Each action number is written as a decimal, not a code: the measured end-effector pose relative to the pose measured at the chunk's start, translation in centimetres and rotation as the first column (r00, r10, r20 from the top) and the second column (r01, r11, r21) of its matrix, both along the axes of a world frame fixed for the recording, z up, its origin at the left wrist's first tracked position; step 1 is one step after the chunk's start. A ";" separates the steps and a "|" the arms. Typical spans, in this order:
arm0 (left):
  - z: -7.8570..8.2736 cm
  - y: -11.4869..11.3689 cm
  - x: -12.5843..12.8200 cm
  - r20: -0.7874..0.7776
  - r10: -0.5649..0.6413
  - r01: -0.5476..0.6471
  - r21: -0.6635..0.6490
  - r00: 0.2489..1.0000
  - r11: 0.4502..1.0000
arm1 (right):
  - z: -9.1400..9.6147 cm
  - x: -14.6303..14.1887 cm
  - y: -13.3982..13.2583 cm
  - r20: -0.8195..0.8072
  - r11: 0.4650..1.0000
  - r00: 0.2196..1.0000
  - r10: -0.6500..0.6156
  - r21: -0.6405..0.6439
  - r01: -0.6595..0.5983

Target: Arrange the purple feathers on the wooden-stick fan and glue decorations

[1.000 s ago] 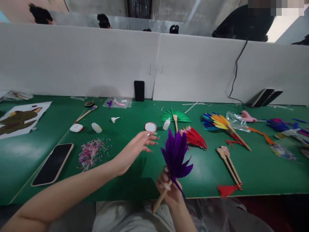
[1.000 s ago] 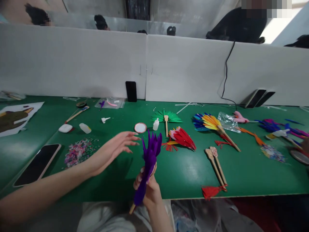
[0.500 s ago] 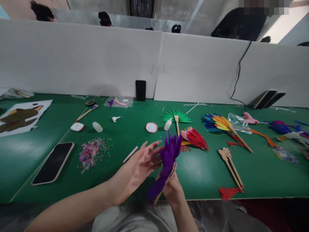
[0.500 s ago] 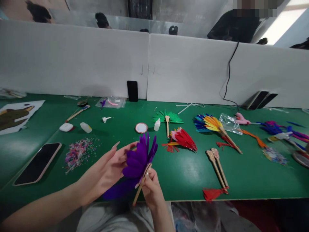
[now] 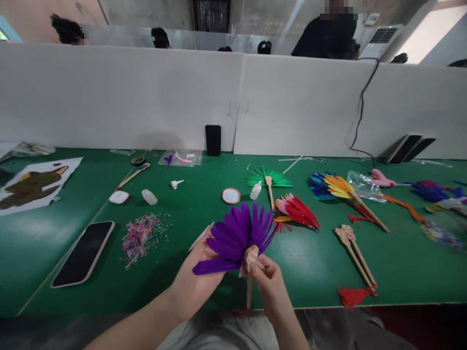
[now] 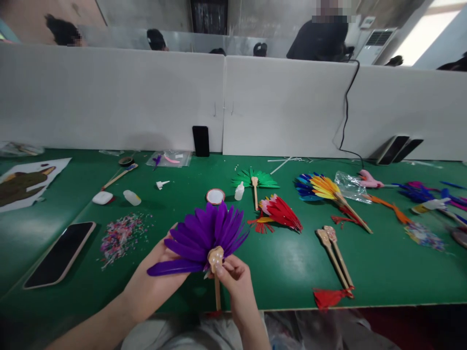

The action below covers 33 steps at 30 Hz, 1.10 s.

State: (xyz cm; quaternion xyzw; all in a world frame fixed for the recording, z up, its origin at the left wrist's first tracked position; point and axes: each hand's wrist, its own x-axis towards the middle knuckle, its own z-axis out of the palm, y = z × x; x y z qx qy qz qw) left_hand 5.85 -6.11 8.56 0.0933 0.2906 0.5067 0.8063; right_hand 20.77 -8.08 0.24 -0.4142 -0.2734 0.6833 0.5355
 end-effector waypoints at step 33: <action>-10.9 1.7 0.2 -0.202 0.075 -0.091 -0.069 0.977 0.993 | -3.4 -1.0 1.6 0.212 0.908 0.971 -0.110 -0.377 0.185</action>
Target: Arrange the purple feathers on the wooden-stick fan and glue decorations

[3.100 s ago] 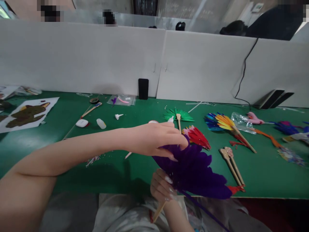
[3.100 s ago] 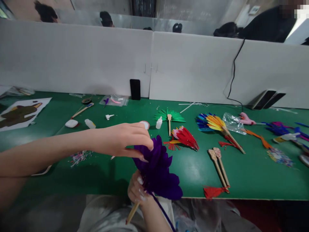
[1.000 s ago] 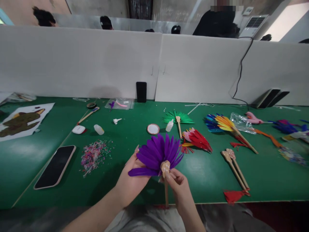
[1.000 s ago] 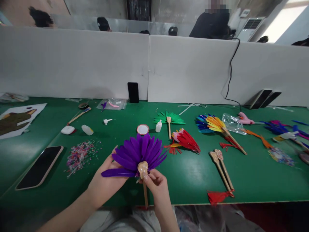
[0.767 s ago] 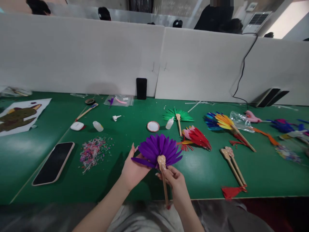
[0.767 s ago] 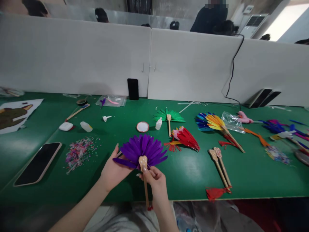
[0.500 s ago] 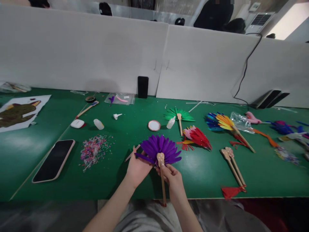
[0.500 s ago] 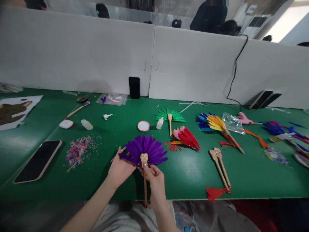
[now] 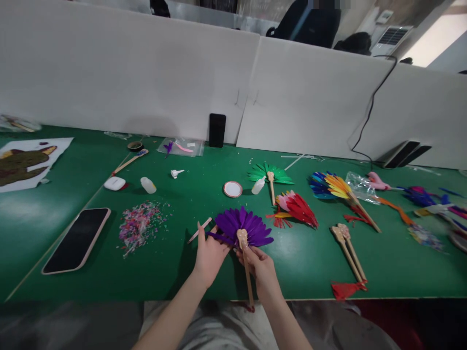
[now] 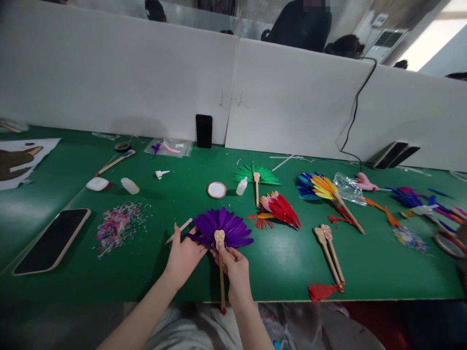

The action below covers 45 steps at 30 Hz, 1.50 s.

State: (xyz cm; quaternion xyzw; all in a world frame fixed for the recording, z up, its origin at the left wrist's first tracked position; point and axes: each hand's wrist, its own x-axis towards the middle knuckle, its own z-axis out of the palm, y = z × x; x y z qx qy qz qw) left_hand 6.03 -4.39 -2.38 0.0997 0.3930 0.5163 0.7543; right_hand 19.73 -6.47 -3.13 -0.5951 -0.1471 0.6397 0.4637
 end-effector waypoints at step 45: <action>-2.5 2.7 -1.8 -0.673 0.078 0.029 0.146 0.735 0.989 | -0.9 -0.7 -0.4 -0.073 0.998 0.997 -0.002 -0.068 -0.003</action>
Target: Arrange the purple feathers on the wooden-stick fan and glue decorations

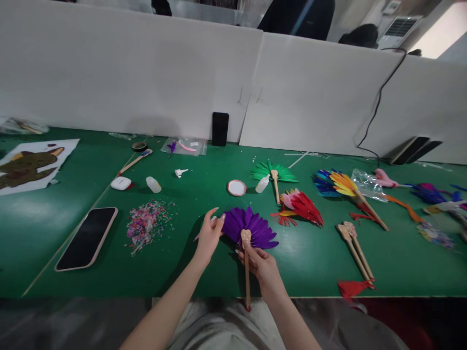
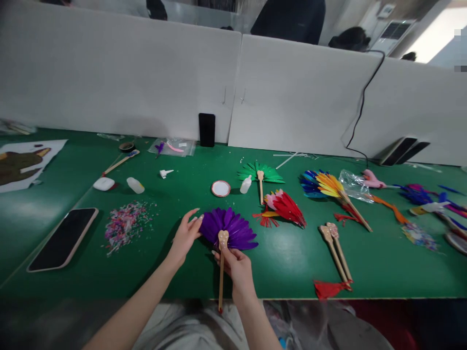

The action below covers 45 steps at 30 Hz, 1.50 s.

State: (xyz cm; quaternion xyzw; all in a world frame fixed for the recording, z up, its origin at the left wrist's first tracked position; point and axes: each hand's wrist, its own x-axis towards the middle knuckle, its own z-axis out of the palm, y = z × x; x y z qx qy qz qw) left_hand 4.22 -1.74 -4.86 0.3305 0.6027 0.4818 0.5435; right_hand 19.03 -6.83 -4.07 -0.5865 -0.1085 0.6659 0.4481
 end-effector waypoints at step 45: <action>-0.2 -0.8 0.2 -0.460 0.061 0.097 0.313 0.886 0.945 | 0.4 1.6 1.4 0.993 0.365 0.098 -0.059 0.113 -0.924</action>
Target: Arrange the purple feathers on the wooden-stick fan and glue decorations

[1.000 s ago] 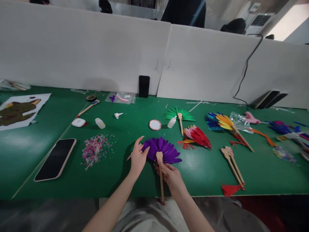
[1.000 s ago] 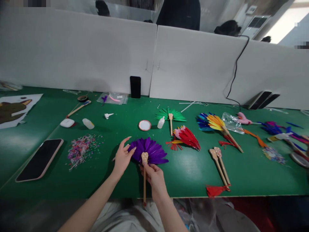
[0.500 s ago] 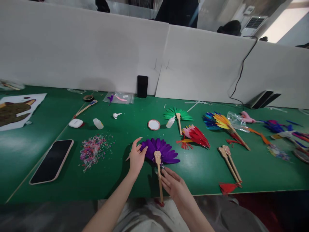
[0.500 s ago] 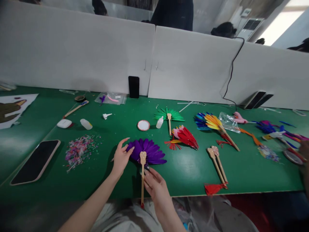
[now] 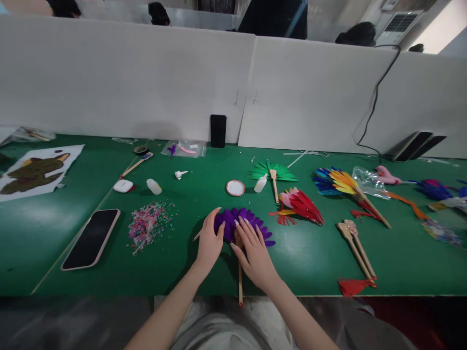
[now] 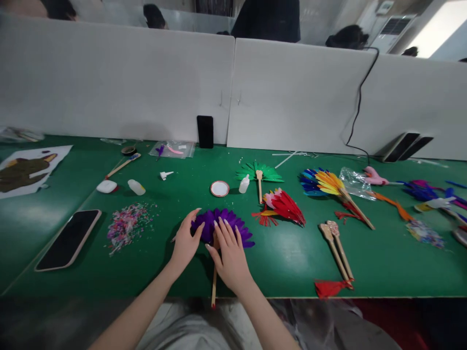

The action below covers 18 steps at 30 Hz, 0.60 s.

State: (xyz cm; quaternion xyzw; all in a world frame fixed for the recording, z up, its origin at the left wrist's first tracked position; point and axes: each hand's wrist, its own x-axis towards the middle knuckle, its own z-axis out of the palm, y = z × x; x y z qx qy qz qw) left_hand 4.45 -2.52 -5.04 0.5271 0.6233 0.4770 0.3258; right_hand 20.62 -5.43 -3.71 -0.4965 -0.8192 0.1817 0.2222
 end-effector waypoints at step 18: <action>-0.7 -0.6 -4.8 -0.673 -0.294 0.389 -0.009 0.679 0.921 | -2.0 -0.3 0.8 0.092 0.999 0.995 0.027 0.036 -0.030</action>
